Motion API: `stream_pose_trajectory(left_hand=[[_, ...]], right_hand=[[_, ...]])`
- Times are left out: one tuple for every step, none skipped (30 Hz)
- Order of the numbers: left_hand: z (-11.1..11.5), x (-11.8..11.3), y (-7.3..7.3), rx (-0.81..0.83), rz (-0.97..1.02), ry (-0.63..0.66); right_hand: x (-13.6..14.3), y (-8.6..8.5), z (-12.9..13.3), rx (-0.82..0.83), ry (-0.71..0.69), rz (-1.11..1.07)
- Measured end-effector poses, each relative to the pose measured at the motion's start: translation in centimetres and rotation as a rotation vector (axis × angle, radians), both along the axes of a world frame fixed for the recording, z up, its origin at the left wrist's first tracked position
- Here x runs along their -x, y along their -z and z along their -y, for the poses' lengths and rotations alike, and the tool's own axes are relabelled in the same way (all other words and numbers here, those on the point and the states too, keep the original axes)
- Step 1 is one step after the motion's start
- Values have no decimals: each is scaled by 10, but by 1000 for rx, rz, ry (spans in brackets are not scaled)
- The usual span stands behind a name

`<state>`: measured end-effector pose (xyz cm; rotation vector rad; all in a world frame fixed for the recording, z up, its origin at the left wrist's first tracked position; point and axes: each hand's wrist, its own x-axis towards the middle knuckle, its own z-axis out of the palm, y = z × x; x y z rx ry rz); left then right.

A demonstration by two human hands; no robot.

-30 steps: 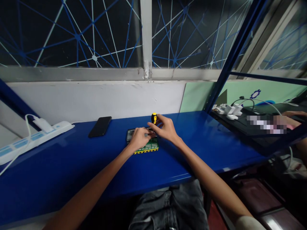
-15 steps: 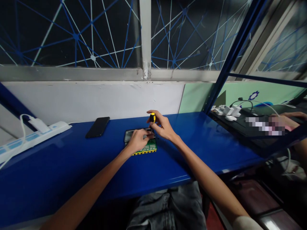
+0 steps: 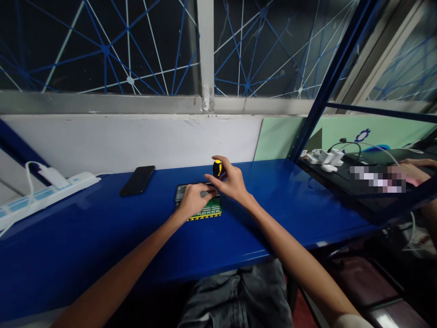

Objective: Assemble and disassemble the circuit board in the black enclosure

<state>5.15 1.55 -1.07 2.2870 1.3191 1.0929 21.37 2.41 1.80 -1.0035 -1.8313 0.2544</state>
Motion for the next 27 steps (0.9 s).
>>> stream_pose_trajectory(left_hand=[[0, 0, 0, 10, 3, 16], [0, 0, 0, 20, 4, 32], [0, 0, 0, 30, 3, 45], [-1, 0, 0, 38, 1, 54], [-1, 0, 0, 43, -4, 59], [-2, 1, 1, 44, -13, 60], [-2, 1, 2, 44, -22, 59], [-3, 2, 3, 43, -30, 59], [-3, 2, 4, 43, -35, 60], [-3, 2, 4, 40, -37, 64], [-3, 2, 5, 35, -37, 68], [-3, 2, 5, 26, -37, 69], [-3, 2, 5, 12, -41, 65], [-3, 2, 4, -5, -48, 54], [-3, 2, 4, -21, -56, 39], [-3, 3, 3, -36, -62, 23], [-3, 3, 3, -47, -65, 9], [-3, 3, 3, -54, -65, -1], [-3, 4, 3, -56, -62, -8], [-4, 4, 4, -53, -58, -12], [-4, 4, 4, -46, -53, -12], [-4, 4, 5, -36, -49, -8], [-4, 4, 5, -24, -42, 0], [-5, 3, 5, -12, -35, 13], [-5, 3, 5, 0, -25, 30], [-4, 3, 5, 11, -17, 49], [-4, 2, 5, 20, -9, 67]], right_hand=[[0, 0, 1, 3, 2, 9], [1, 0, 2, 8, -3, 15], [1, -1, 3, 12, -15, 18], [1, -1, 4, 17, -31, 18], [1, -1, 5, 24, -52, 16], [1, -1, 6, 33, -78, 11], [0, -2, 6, 44, -105, 5], [0, -2, 7, 55, -129, -3], [0, -2, 7, 64, -147, -13], [0, -2, 7, 69, -159, -24], [0, -2, 6, 71, -164, -34], [0, -1, 6, 71, -161, -41], [0, -1, 5, 69, -154, -46], [0, 0, 4, 65, -144, -47], [0, 0, 4, 59, -132, -45], [0, 1, 3, 51, -120, -41], [0, 2, 2, 41, -109, -36], [0, 2, 2, 34, -101, -30], [0, 2, 1, 29, -94, -25], [0, 3, 1, 27, -87, -18], [0, 3, 1, 27, -81, -10], [0, 2, 1, 27, -72, -1], [0, 2, 1, 26, -61, 10], [0, 2, 1, 24, -49, 21], [0, 2, 1, 22, -38, 30], [1, 1, 2, 21, -31, 39], [1, 1, 3, 20, -27, 43]])
